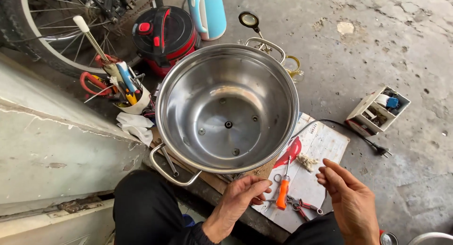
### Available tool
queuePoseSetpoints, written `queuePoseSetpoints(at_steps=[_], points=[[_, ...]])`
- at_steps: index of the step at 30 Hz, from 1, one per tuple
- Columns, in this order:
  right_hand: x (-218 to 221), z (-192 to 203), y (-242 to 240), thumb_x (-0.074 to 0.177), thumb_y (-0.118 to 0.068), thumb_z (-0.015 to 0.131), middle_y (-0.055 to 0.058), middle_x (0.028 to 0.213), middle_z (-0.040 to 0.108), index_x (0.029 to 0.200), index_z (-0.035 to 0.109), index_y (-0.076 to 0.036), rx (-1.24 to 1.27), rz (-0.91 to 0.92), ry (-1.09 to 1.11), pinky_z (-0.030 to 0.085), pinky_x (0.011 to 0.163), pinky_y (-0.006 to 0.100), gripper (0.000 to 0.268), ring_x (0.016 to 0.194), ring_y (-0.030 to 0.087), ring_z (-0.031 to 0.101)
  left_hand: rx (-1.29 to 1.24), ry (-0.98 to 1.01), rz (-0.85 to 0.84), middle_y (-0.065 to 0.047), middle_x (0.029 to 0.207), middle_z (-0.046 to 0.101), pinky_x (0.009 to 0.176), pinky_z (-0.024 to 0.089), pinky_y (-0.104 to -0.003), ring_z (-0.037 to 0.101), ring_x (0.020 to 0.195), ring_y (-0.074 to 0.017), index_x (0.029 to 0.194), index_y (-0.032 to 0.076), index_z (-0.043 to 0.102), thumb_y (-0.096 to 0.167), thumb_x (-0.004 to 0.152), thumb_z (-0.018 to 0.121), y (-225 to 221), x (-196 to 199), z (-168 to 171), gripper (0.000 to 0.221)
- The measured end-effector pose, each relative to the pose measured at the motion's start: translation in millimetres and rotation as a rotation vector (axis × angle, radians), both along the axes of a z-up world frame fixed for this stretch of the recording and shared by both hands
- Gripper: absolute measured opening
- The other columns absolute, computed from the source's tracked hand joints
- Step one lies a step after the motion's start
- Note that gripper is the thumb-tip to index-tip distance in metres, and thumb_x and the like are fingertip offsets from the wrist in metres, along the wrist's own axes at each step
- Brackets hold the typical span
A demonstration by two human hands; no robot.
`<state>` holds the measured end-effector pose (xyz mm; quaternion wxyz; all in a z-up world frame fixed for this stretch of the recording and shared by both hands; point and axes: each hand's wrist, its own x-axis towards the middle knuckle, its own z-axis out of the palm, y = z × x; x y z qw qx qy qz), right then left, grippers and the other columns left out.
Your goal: Assembling a metal appliance by connecting electrical wires to a switch and mounting it to the base
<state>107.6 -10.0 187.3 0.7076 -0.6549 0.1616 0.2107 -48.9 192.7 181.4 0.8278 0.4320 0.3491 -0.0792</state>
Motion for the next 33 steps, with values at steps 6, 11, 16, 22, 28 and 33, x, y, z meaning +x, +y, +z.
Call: queuePoseSetpoints(at_steps=[6, 11, 16, 22, 28, 33], points=[[-28, -47, -49, 0.115, -0.01, 0.07, 0.021, 0.099, 0.072, 0.122, 0.067, 0.007, -0.022, -0.054, -0.153, 0.057, 0.07, 0.028, 0.019, 0.077, 0.023, 0.069, -0.099, -0.183, -0.144, -0.003, 0.099, 0.078, 0.082, 0.056, -0.022, 0.069, 0.082, -0.0075, 0.118, 0.0, 0.079, 0.027, 0.098, 0.078, -2, 5, -28, 0.034], [-56, -48, -29, 0.115, -0.022, 0.073, 0.005, 0.078, 0.06, 0.112, 0.07, -0.005, -0.107, -0.121, -0.13, 0.037, 0.046, 0.024, 0.018, 0.059, 0.011, 0.053, -0.064, -0.24, -0.201, 0.001, 0.092, 0.076, 0.08, 0.055, -0.021, 0.067, 0.079, -0.005, 0.111, 0.004, 0.082, 0.032, 0.098, 0.079, 6, 1, -26, 0.032], [-75, -29, 13, 0.11, -0.015, 0.073, 0.006, 0.087, 0.06, 0.122, 0.078, 0.004, -0.104, -0.159, -0.075, 0.035, 0.058, 0.022, 0.023, 0.07, 0.012, 0.051, -0.068, -0.278, -0.215, 0.002, 0.088, 0.075, 0.078, 0.056, -0.021, 0.066, 0.077, -0.0053, 0.108, 0.004, 0.082, 0.03, 0.097, 0.079, 20, -5, -29, 0.028], [-84, 5, 43, 0.11, -0.002, 0.061, 0.026, 0.112, 0.071, 0.14, 0.07, 0.016, -0.05, -0.079, -0.094, 0.056, 0.09, 0.035, 0.035, 0.1, 0.029, 0.069, -0.106, -0.285, -0.201, 0.001, 0.091, 0.074, 0.08, 0.054, -0.023, 0.066, 0.08, -0.007, 0.116, 0.006, 0.08, 0.028, 0.098, 0.078, 31, -11, -19, 0.029], [-77, -24, 21, 0.108, -0.005, 0.068, 0.021, 0.105, 0.068, 0.121, 0.067, 0.011, 0.078, -0.051, -0.102, 0.055, 0.079, 0.033, 0.021, 0.09, 0.026, 0.067, -0.085, -0.269, -0.196, -0.001, 0.082, 0.071, 0.086, 0.056, -0.026, 0.068, 0.081, -0.0092, 0.122, 0.002, 0.079, 0.031, 0.097, 0.077, 23, -10, -14, 0.039], [-72, -43, 16, 0.103, 0.0, 0.071, 0.023, 0.105, 0.071, 0.107, 0.064, 0.007, 0.156, -0.042, -0.098, 0.052, 0.079, 0.034, 0.011, 0.09, 0.025, 0.066, -0.033, -0.234, -0.164, -0.001, 0.092, 0.076, 0.089, 0.053, -0.026, 0.073, 0.085, -0.0108, 0.122, 0.004, 0.081, 0.035, 0.094, 0.077, 10, -7, -14, 0.041]])
